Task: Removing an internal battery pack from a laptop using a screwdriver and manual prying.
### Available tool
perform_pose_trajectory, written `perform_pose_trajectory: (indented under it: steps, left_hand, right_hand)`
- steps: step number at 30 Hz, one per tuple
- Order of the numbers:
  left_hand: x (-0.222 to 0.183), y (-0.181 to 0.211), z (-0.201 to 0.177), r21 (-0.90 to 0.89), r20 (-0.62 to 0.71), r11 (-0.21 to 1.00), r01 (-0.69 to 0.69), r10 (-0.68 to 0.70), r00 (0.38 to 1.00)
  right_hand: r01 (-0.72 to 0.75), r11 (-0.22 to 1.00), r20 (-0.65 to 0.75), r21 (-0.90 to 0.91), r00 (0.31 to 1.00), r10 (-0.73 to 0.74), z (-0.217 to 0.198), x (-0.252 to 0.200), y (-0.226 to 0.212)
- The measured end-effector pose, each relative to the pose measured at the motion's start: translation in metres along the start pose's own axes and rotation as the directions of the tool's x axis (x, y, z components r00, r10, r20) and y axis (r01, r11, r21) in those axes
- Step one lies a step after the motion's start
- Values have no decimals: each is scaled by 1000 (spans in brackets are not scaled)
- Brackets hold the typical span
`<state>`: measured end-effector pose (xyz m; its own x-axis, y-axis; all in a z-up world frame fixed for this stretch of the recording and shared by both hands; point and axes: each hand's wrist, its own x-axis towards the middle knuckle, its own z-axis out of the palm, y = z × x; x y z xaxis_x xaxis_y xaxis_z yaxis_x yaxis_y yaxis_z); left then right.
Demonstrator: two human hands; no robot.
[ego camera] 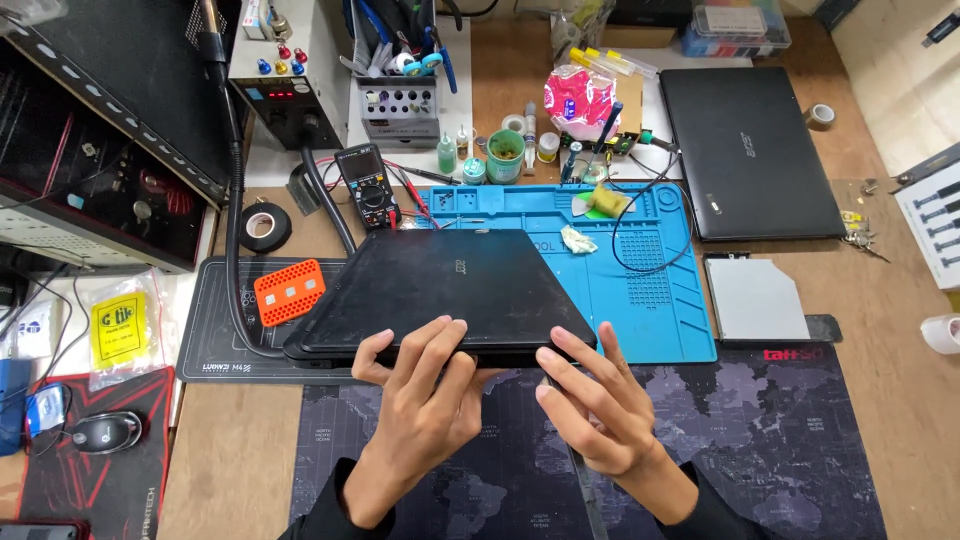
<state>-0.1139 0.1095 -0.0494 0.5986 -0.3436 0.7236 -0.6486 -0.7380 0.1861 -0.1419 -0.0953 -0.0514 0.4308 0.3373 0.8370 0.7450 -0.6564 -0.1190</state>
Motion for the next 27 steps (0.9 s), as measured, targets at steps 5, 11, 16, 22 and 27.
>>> perform_pose_trajectory:
  steps: [5, 11, 16, 22, 27]
  left_hand:
    - [-1, -1, -1, -16, 14, 1000, -7, 8, 1000]
    - [-2, -9, -5, -64, 15, 997, 51, -50, 999]
    - [5, -17, -15, -99, -36, 989, 113, -117, 992]
    - [5, -27, -26, -100, -58, 981, 167, -173, 983]
    - [4, -34, -36, -133, -69, 968, 214, -224, 972]
  right_hand:
    - [35, 999, -50, -9, 998, -35, 7, -2, 2]
    - [-305, 730, -83, 611, 893, 443, -11, 7, 0]
    - [-392, 651, -133, 650, 785, 606, -19, 12, 1]
    - [-347, 516, -49, 783, 792, 608, -3, 13, -3]
    - [-264, 447, -57, 855, 808, 587, 15, 11, -2]
